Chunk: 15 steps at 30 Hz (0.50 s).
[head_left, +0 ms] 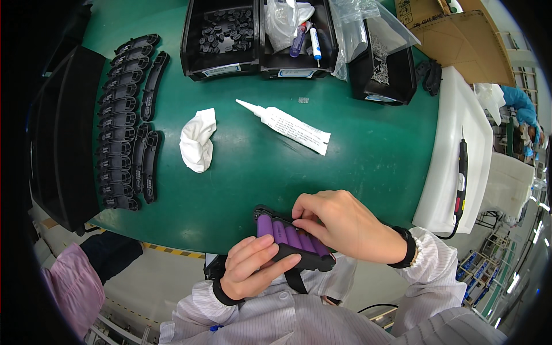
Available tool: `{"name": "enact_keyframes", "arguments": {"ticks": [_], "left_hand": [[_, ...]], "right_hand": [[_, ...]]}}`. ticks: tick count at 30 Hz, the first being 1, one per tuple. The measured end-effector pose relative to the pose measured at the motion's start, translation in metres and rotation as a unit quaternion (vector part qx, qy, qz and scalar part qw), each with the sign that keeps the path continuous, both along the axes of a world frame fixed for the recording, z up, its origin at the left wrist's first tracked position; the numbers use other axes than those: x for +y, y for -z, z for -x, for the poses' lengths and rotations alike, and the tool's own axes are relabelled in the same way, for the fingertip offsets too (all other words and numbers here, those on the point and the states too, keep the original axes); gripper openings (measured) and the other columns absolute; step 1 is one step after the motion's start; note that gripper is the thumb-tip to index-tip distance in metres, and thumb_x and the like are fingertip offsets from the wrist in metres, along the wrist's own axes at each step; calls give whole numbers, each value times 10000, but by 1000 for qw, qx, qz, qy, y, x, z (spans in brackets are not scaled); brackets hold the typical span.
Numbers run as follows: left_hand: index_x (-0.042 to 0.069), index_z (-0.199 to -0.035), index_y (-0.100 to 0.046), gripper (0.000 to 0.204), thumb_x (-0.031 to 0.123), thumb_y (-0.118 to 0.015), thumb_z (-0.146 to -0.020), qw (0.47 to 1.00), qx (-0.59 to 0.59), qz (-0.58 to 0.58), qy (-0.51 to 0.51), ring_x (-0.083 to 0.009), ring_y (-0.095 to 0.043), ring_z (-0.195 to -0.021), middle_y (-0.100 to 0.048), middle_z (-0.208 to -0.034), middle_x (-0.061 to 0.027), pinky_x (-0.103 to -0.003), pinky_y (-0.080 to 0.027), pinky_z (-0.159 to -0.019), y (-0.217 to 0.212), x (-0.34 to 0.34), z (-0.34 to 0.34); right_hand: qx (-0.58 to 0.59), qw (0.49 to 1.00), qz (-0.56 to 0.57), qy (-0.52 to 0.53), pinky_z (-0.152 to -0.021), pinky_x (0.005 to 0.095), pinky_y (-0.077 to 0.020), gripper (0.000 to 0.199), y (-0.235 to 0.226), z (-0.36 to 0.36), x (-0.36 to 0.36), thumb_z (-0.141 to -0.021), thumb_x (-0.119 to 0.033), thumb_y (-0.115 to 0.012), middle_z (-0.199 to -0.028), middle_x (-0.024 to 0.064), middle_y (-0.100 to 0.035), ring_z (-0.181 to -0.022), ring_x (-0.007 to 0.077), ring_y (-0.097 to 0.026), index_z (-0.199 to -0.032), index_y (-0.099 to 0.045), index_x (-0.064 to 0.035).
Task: Assembling a battery pack by applying adhesive and attaching housing components.
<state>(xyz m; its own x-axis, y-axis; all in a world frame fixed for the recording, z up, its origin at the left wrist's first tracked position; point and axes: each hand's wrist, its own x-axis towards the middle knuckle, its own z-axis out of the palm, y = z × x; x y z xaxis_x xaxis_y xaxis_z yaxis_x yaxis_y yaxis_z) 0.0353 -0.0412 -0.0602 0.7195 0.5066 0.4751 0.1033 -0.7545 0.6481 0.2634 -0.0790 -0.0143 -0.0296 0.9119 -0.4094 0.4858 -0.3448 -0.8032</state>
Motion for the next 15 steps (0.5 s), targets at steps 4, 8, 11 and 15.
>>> {"name": "enact_keyframes", "arguments": {"ticks": [4,8,11,15], "left_hand": [[245,-1030,-785,434,7,-768,-667,1000,-1,-2,-5,-192,-595,-1105,-524,-1105,-17,-324,-494,-954,0,-1,-1],[249,-1028,-786,443,6,-771,-657,1000,1,0,-4,-192,-600,-1097,-524,-1104,-16,-325,-493,-955,0,-1,0],[252,-1029,-786,447,4,-771,-657,1000,-1,-1,-6,-192,-601,-1095,-524,-1103,-16,-326,-497,-949,1,-2,0],[252,-1028,-786,449,3,-771,-655,1000,0,-2,-6,-192,-600,-1094,-524,-1102,-16,-326,-500,-942,1,-1,-1]], "right_hand": [[21,998,56,-17,-604,346,-502,121,-1,-3,3,-833,-39,-703,-724,134,-642,-657,262,-643,-836,-602,27],[42,998,50,-5,-601,341,-499,132,3,-4,0,-833,-47,-709,-732,134,-636,-649,242,-633,-836,-603,31],[56,997,60,2,-600,340,-499,124,4,-4,-1,-827,-42,-710,-741,133,-634,-644,240,-627,-832,-613,34],[47,998,43,-8,-607,337,-511,108,6,-5,-3,-809,-34,-716,-744,132,-642,-657,242,-638,-827,-633,31]]}}
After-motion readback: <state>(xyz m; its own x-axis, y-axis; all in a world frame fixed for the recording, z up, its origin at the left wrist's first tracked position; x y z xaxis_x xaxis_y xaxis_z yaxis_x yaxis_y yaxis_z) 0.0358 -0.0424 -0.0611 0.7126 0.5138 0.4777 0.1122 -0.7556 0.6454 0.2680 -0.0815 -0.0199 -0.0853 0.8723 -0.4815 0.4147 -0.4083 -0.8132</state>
